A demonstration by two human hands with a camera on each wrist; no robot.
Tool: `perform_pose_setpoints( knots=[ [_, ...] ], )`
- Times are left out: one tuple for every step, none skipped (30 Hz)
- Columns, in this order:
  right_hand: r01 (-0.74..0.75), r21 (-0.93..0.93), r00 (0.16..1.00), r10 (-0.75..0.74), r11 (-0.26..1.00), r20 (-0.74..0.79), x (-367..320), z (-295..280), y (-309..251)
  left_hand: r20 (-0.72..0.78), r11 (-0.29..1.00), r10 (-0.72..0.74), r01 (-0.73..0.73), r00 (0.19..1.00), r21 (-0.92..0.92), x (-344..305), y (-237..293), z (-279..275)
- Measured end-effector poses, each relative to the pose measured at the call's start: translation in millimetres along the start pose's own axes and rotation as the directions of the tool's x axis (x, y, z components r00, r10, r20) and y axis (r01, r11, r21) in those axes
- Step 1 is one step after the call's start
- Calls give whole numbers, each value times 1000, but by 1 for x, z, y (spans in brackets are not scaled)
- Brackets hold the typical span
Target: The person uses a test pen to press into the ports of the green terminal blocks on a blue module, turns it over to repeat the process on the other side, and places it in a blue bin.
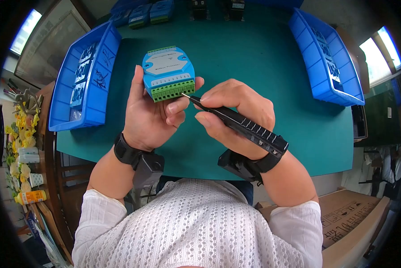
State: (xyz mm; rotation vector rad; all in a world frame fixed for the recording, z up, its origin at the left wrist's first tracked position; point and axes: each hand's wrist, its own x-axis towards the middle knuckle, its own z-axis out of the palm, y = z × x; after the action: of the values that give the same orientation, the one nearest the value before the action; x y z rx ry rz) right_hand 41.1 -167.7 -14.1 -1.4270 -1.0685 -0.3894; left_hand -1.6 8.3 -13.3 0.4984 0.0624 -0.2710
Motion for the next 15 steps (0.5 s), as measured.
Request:
perform_pose_setpoints(
  knots=[
    [-5,-3,1000,5,1000,-4,0,1,-1,-2,1000,6,-6,1000,3,0,0,0],
    [-3,-2,1000,3,1000,-3,0,1,0,-5,1000,10,-10,1000,6,0,0,0],
    [-1,-3,1000,1,1000,-4,0,0,0,-6,1000,13,-13,1000,9,0,-1,0],
    [0,-6,1000,0,1000,-4,0,0,0,-7,1000,13,-13,1000,8,0,-1,1],
    [-3,-7,1000,3,1000,-4,0,-1,0,-8,1000,14,-14,1000,8,0,-1,1],
    [-5,-7,1000,5,1000,-4,0,0,0,-10,1000,16,-15,1000,8,0,-1,1],
    [-7,-7,1000,7,1000,-4,0,0,0,-11,1000,18,-18,1000,15,0,-1,1],
    [-5,-8,1000,5,1000,-4,1,1,0,-11,1000,20,-20,1000,22,0,-1,1],
    [-2,-9,1000,2,1000,-5,1,1,0,-12,999,23,-23,1000,29,0,-1,1],
    [0,-9,1000,0,1000,-5,1,1,0,-13,999,21,-21,1000,29,0,-1,1],
    [2,-13,1000,-2,1000,-3,1,1,0,-14,999,19,-19,1000,29,0,-1,1],
    [4,-17,1000,-4,1000,-1,0,1,0,-14,999,17,-17,1000,30,0,-1,1],
    [6,-21,1000,-6,1000,0,0,1,1,-12,999,18,-17,1000,33,0,-1,1],
    [7,-36,999,-5,999,32,1,0,0,-8,999,18,-18,1000,36,0,-1,1],
    [7,-51,998,-4,999,63,1,-2,-1,-6,999,18,-18,1000,38,0,-2,1]
  ],
)
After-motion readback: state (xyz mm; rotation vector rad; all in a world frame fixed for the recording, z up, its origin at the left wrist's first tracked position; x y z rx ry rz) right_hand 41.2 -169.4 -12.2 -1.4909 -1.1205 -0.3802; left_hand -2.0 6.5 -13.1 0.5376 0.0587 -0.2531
